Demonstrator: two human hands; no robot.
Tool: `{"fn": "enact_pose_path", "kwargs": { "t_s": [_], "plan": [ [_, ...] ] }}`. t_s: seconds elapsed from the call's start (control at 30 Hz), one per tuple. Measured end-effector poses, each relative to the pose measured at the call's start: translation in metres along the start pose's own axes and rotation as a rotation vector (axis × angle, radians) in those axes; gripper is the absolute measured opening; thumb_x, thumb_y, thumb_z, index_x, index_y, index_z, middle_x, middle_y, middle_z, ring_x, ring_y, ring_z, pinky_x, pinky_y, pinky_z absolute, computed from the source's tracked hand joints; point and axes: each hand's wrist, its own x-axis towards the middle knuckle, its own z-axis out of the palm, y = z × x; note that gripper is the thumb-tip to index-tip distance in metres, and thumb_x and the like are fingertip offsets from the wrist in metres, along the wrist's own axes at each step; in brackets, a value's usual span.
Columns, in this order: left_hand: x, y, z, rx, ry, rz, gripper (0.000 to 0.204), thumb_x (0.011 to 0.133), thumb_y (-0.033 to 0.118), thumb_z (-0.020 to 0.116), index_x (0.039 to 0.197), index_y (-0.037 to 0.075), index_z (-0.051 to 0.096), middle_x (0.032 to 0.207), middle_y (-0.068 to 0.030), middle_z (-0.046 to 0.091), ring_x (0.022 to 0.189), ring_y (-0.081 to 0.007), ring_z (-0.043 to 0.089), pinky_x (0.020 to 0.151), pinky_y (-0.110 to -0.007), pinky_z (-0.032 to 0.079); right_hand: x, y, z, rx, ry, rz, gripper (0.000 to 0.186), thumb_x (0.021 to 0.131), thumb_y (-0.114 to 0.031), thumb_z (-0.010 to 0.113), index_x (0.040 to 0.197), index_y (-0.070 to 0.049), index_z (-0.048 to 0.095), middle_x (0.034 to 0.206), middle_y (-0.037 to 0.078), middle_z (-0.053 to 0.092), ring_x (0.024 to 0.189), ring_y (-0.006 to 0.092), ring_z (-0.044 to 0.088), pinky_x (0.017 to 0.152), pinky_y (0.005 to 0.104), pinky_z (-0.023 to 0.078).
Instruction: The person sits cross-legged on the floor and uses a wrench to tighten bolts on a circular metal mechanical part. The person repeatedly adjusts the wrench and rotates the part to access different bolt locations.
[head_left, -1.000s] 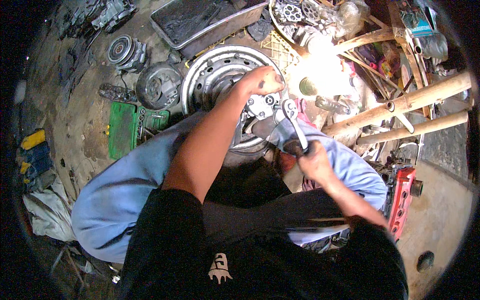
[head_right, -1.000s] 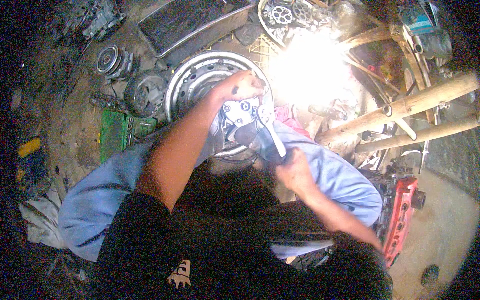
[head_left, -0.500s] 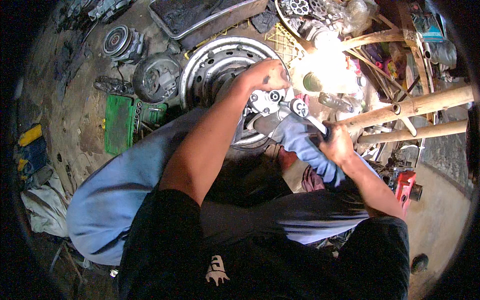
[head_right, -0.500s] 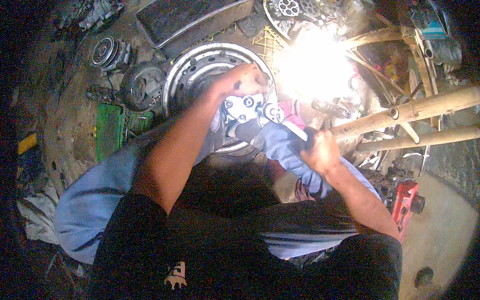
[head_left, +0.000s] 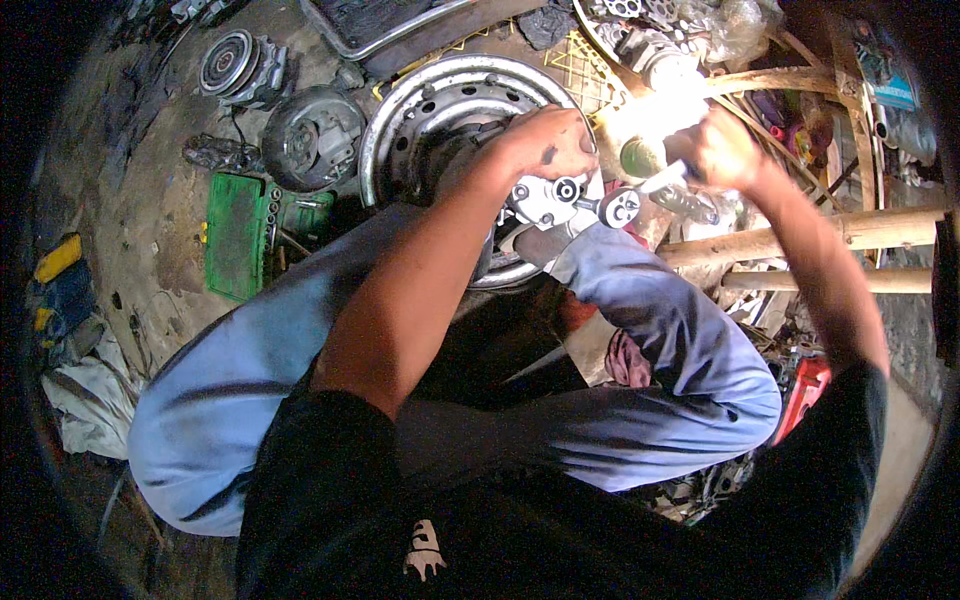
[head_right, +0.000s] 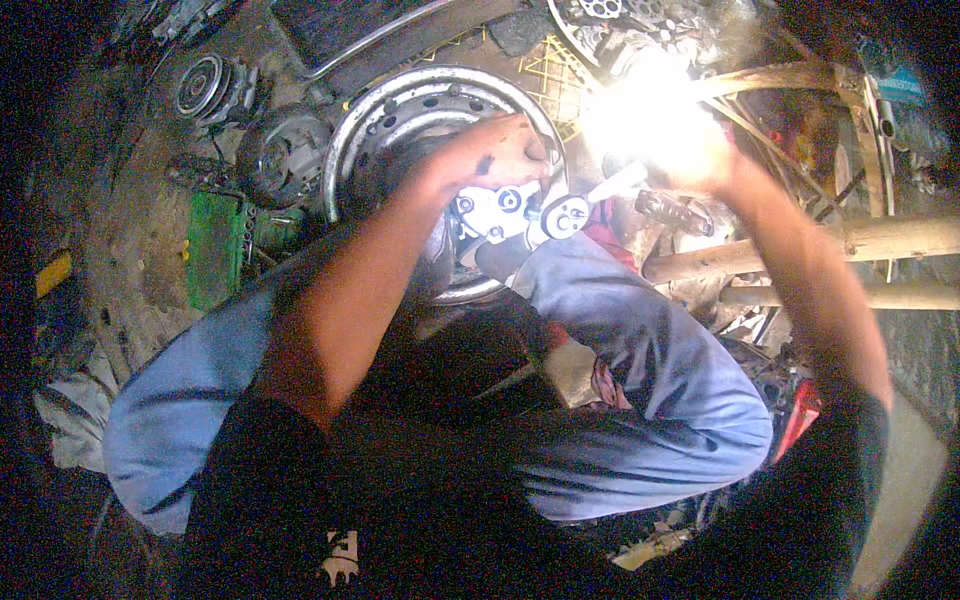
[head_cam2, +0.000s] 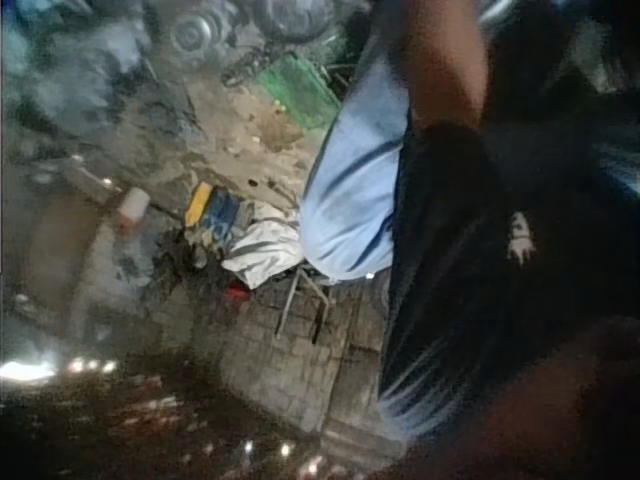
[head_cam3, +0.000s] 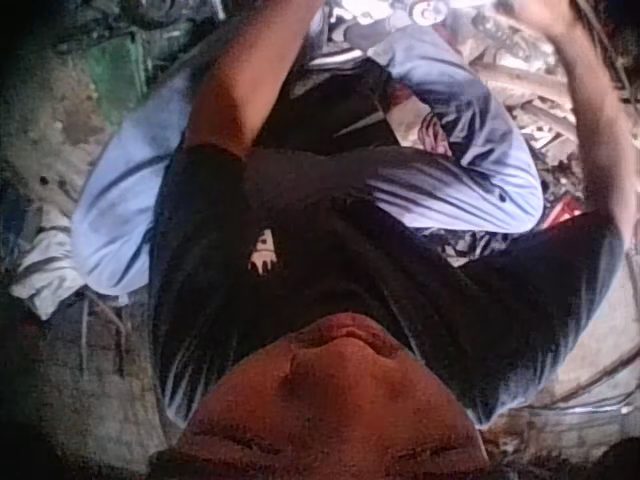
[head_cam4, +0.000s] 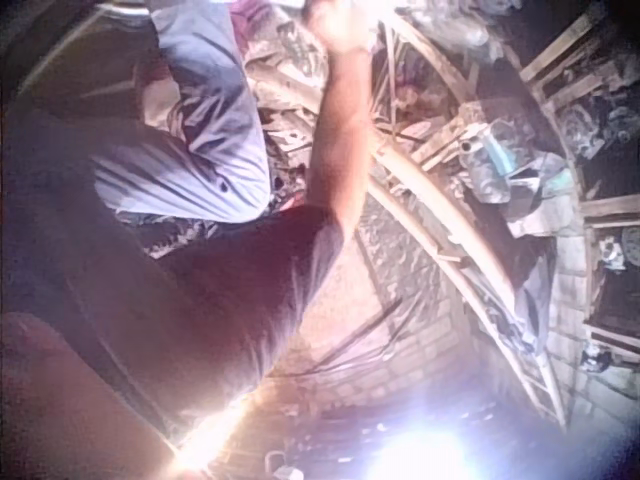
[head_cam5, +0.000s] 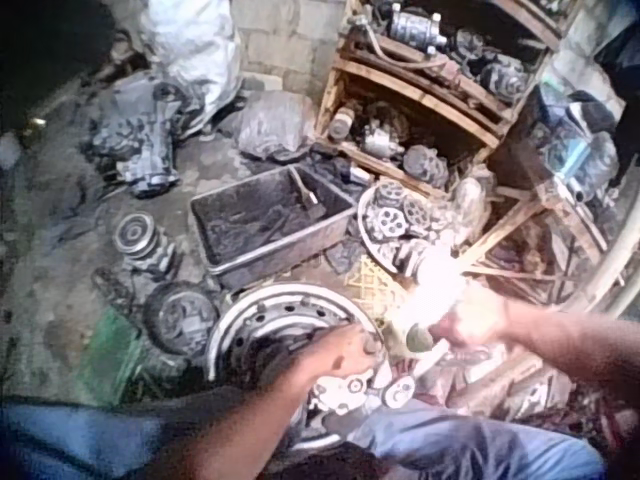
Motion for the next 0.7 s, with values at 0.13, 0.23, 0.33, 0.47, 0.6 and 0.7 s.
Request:
{"fn": "enact_pose_path", "kwargs": {
  "t_s": [0.13,0.23,0.33,0.47,0.6,0.7],
  "plan": [
    [0.002,0.014,-0.006,0.008,-0.077,-0.032,0.03,0.074,0.036,0.062,0.077,0.008,0.073,0.073,-0.0184,0.067,0.069,-0.0343,0.067,0.067,-0.044,0.053,0.043,0.024,-0.028,-0.023,-0.054,-0.149,0.019,0.062,-0.018,0.065,0.076,-0.007,0.058,0.064,0.01,0.062,0.06,0.0321,0.063,0.053,0.0436,0.048],
    [-0.002,0.008,0.0,-0.024,-0.047,0.041,0.03,0.076,0.036,0.061,0.077,0.009,0.074,0.072,-0.0158,0.068,0.067,-0.0318,0.067,0.066,-0.042,0.052,0.015,-0.008,-0.015,-0.032,-0.243,0.171,0.021,0.063,-0.017,0.065,0.081,-0.009,0.058,0.068,0.009,0.064,0.063,0.032,0.063,0.06,0.0445,0.049],
    [-0.002,0.021,-0.006,-0.115,-0.075,-0.011,0.03,0.078,0.033,0.062,0.078,0.005,0.074,0.061,-0.0121,0.064,0.055,-0.0199,0.06,0.056,-0.037,0.048,-0.043,-0.061,0.003,0.162,-0.252,0.589,0.032,0.067,-0.019,0.068,0.099,-0.011,0.067,0.084,0.015,0.067,0.088,0.0324,0.064,0.082,0.0437,0.05],
    [-0.002,-0.002,-0.002,-0.068,-0.008,-0.001,0.028,0.079,0.03,0.061,0.077,0.005,0.074,0.061,-0.0109,0.065,0.054,-0.0179,0.059,0.055,-0.036,0.047,-0.011,-0.181,-0.044,0.633,-0.45,1.217,0.04,0.07,-0.013,0.068,0.105,0.004,0.062,0.1,0.028,0.061,0.093,0.0422,0.06,0.087,0.0472,0.05],
    [0.001,-0.006,0.006,-0.079,-0.006,0.124,0.03,0.078,0.031,0.062,0.08,0.003,0.072,0.067,-0.0165,0.066,0.062,-0.0238,0.065,0.061,-0.039,0.049,-0.001,-0.268,0.002,0.835,0.056,1.452,0.032,0.07,-0.013,0.068,0.094,0.008,0.062,0.092,0.03,0.063,0.09,0.0436,0.063,0.079,0.0457,0.051],
    [0.001,0.004,0.001,-0.026,-0.018,0.121,0.033,0.076,0.037,0.067,0.084,0.006,0.075,0.073,-0.0139,0.069,0.066,-0.0249,0.066,0.066,-0.039,0.05,-0.023,-0.252,0.025,0.753,0.024,1.497,0.034,0.069,-0.017,0.072,0.093,0.006,0.065,0.09,0.029,0.066,0.089,0.0433,0.065,0.08,0.0474,0.053]
  ]
}}
